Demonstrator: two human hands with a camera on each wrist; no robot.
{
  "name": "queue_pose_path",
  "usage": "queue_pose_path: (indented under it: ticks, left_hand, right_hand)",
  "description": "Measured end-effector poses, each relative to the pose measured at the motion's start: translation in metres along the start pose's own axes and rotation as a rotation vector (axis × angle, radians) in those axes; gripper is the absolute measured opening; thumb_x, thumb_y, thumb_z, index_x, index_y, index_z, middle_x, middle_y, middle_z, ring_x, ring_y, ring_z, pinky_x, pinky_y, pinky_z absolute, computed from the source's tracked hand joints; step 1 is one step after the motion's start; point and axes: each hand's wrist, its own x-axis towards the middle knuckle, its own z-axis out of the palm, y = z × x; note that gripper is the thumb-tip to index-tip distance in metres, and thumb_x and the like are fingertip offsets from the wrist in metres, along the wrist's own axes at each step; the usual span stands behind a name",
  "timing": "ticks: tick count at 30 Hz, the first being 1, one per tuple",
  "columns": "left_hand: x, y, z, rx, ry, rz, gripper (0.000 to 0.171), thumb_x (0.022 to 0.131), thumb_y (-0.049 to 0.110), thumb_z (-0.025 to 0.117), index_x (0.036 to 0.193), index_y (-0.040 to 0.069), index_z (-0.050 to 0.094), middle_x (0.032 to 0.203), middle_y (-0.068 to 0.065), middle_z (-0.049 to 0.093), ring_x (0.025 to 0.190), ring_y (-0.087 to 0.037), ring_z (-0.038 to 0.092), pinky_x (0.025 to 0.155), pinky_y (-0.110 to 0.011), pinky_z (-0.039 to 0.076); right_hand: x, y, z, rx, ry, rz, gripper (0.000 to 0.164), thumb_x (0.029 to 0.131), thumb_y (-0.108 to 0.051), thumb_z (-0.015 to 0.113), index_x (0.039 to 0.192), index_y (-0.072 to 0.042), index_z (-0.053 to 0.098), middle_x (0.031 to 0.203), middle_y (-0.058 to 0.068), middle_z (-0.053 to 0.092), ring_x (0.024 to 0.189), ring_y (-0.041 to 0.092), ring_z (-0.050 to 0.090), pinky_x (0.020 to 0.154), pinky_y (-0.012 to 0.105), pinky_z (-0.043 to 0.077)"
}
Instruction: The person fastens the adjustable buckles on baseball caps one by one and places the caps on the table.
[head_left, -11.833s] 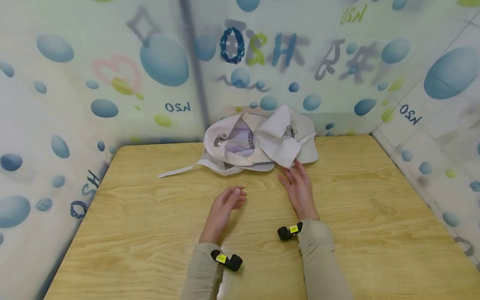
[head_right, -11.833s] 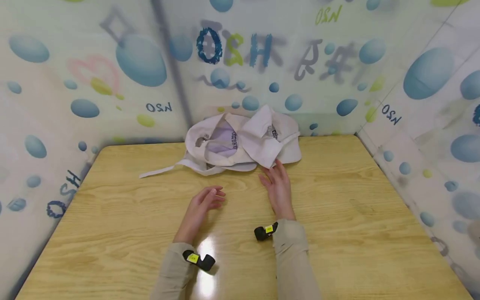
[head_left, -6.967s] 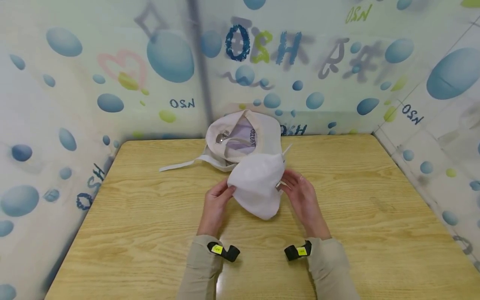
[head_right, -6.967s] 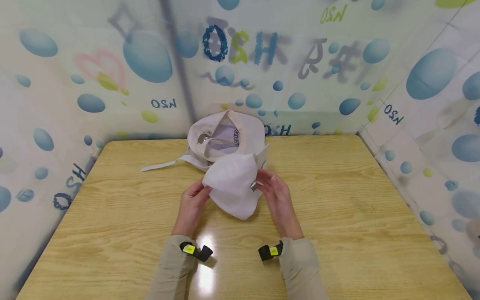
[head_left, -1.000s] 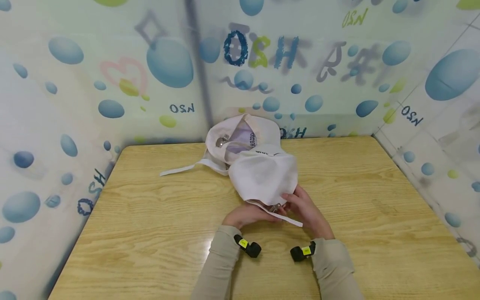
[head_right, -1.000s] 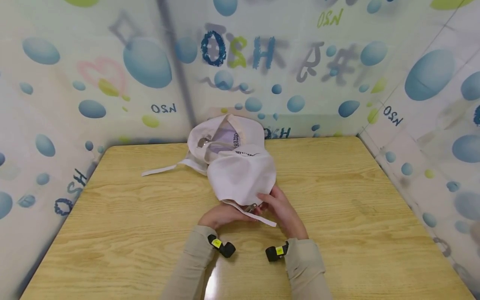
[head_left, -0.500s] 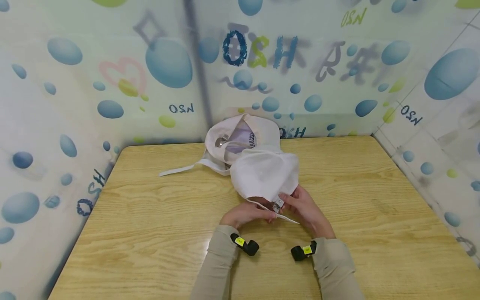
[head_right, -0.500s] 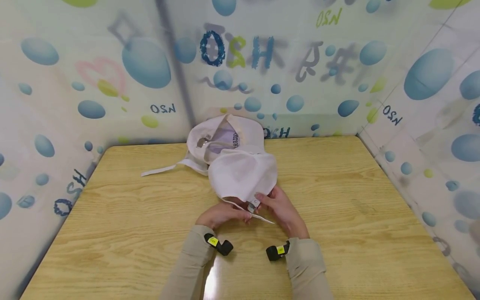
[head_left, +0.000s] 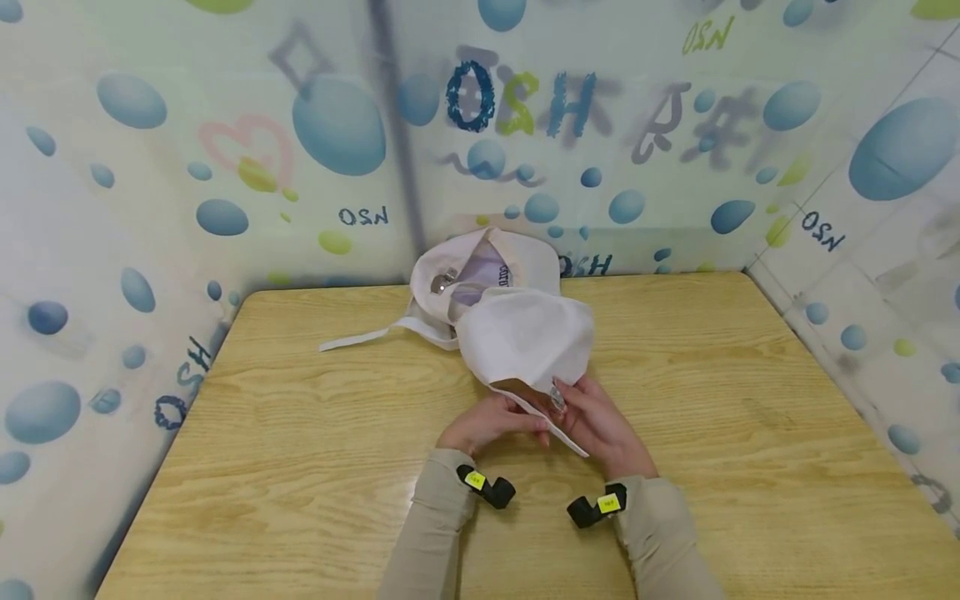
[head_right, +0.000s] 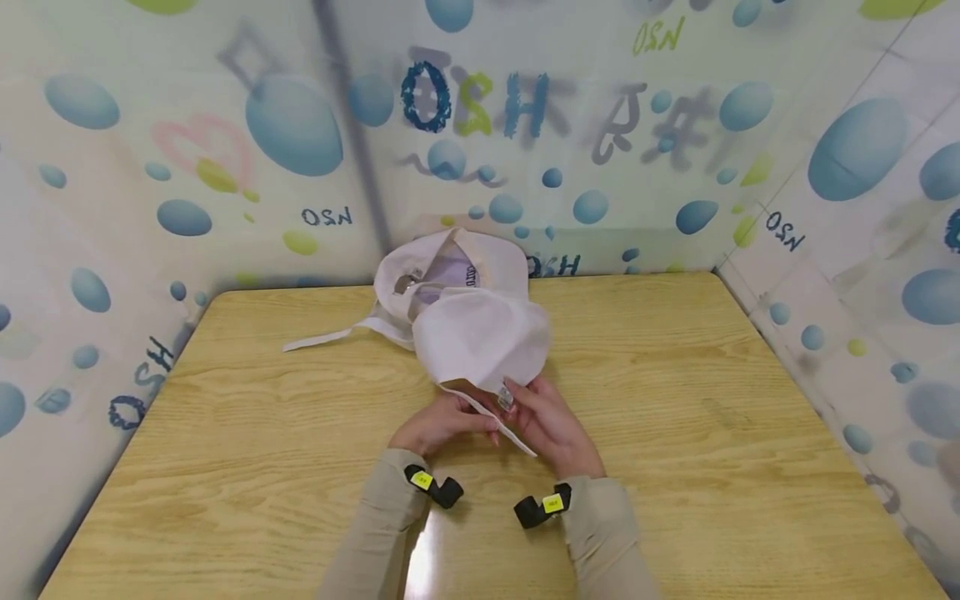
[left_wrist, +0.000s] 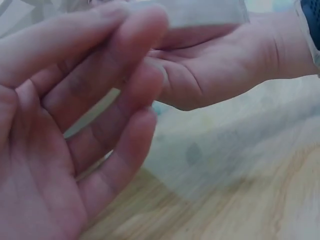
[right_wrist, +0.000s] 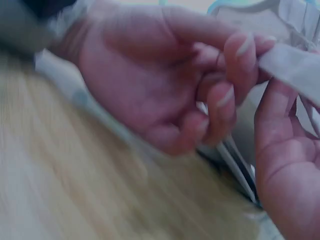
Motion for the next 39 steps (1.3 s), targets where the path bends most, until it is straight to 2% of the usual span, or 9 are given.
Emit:
queue_pose_path:
  ticks: [5, 7, 11, 14, 18, 21, 26, 32, 39]
  left_hand:
    - [-0.008, 0.005, 0.0, -0.006, 0.114, -0.049, 0.023, 0.082, 0.018, 0.064, 0.091, -0.003, 0.061, 0.073, -0.007, 0.064, 0.076, -0.022, 0.059, 0.08, -0.034, 0.044]
    - [-0.01, 0.006, 0.0, -0.044, 0.161, -0.034, 0.022, 0.082, 0.021, 0.065, 0.089, 0.001, 0.06, 0.075, -0.004, 0.063, 0.078, -0.019, 0.057, 0.079, -0.032, 0.042]
    - [-0.012, 0.003, 0.003, -0.163, 0.191, 0.133, 0.008, 0.084, 0.017, 0.061, 0.089, 0.011, 0.06, 0.082, 0.001, 0.06, 0.077, -0.014, 0.056, 0.074, -0.029, 0.044]
    - [-0.014, 0.004, 0.006, -0.253, 0.189, 0.263, 0.005, 0.085, 0.015, 0.059, 0.09, 0.013, 0.06, 0.087, 0.002, 0.059, 0.078, -0.013, 0.055, 0.074, -0.027, 0.045]
    - [-0.018, 0.014, 0.01, -0.328, 0.22, 0.341, 0.008, 0.084, 0.016, 0.061, 0.091, 0.012, 0.059, 0.088, 0.001, 0.059, 0.08, -0.013, 0.055, 0.075, -0.027, 0.045]
    - [-0.02, 0.026, 0.012, -0.321, 0.256, 0.354, 0.008, 0.084, 0.013, 0.061, 0.092, 0.011, 0.059, 0.09, -0.001, 0.06, 0.081, -0.014, 0.056, 0.076, -0.027, 0.044]
    - [-0.021, 0.045, 0.015, -0.247, 0.267, 0.345, 0.005, 0.085, 0.01, 0.059, 0.09, 0.009, 0.058, 0.1, -0.01, 0.062, 0.086, -0.02, 0.056, 0.074, -0.029, 0.044]
    - [-0.02, 0.058, 0.018, -0.221, 0.222, 0.292, 0.008, 0.085, 0.014, 0.06, 0.09, 0.008, 0.058, 0.117, -0.02, 0.055, 0.111, -0.035, 0.047, 0.073, -0.03, 0.044]
    - [-0.02, 0.061, 0.018, -0.235, 0.203, 0.29, 0.009, 0.085, 0.015, 0.06, 0.091, 0.008, 0.058, 0.117, -0.02, 0.055, 0.109, -0.034, 0.049, 0.078, -0.038, 0.045]
  right_hand:
    - [0.002, 0.003, 0.008, 0.215, -0.121, 0.018, 0.02, 0.098, -0.005, 0.026, 0.097, -0.004, 0.046, 0.08, 0.004, 0.052, 0.067, 0.008, 0.049, 0.061, 0.018, 0.042]
    - [0.004, 0.006, 0.009, 0.32, -0.179, 0.02, 0.018, 0.097, -0.002, 0.029, 0.095, -0.003, 0.047, 0.082, 0.004, 0.051, 0.067, 0.007, 0.049, 0.061, 0.016, 0.042]
    - [0.006, 0.01, 0.015, 0.476, -0.201, 0.047, 0.007, 0.093, 0.0, 0.039, 0.09, -0.001, 0.046, 0.085, 0.006, 0.051, 0.068, 0.008, 0.051, 0.059, 0.014, 0.042]
    - [0.007, 0.012, 0.019, 0.593, -0.174, 0.092, 0.012, 0.095, -0.009, 0.039, 0.087, -0.002, 0.046, 0.083, 0.006, 0.05, 0.066, 0.01, 0.052, 0.059, 0.014, 0.042]
    - [0.008, 0.012, 0.027, 0.708, -0.156, 0.12, 0.023, 0.098, -0.016, 0.032, 0.088, -0.002, 0.047, 0.083, 0.007, 0.05, 0.067, 0.013, 0.054, 0.061, 0.014, 0.043]
    - [0.008, 0.011, 0.031, 0.668, -0.116, 0.105, 0.027, 0.098, -0.017, 0.031, 0.091, 0.0, 0.05, 0.084, 0.008, 0.055, 0.07, 0.013, 0.057, 0.064, 0.015, 0.045]
    - [0.006, 0.011, 0.031, 0.51, -0.057, 0.051, 0.022, 0.096, -0.014, 0.04, 0.097, -0.001, 0.057, 0.091, 0.009, 0.062, 0.081, 0.013, 0.061, 0.069, 0.019, 0.048]
    - [0.004, 0.012, 0.03, 0.347, -0.078, -0.016, 0.016, 0.092, 0.004, 0.04, 0.103, -0.002, 0.05, 0.1, 0.01, 0.057, 0.091, 0.018, 0.061, 0.079, 0.022, 0.047]
    - [0.006, 0.011, 0.032, 0.235, -0.144, -0.027, 0.019, 0.095, -0.003, 0.037, 0.108, -0.004, 0.05, 0.104, 0.009, 0.058, 0.091, 0.017, 0.06, 0.079, 0.021, 0.047]
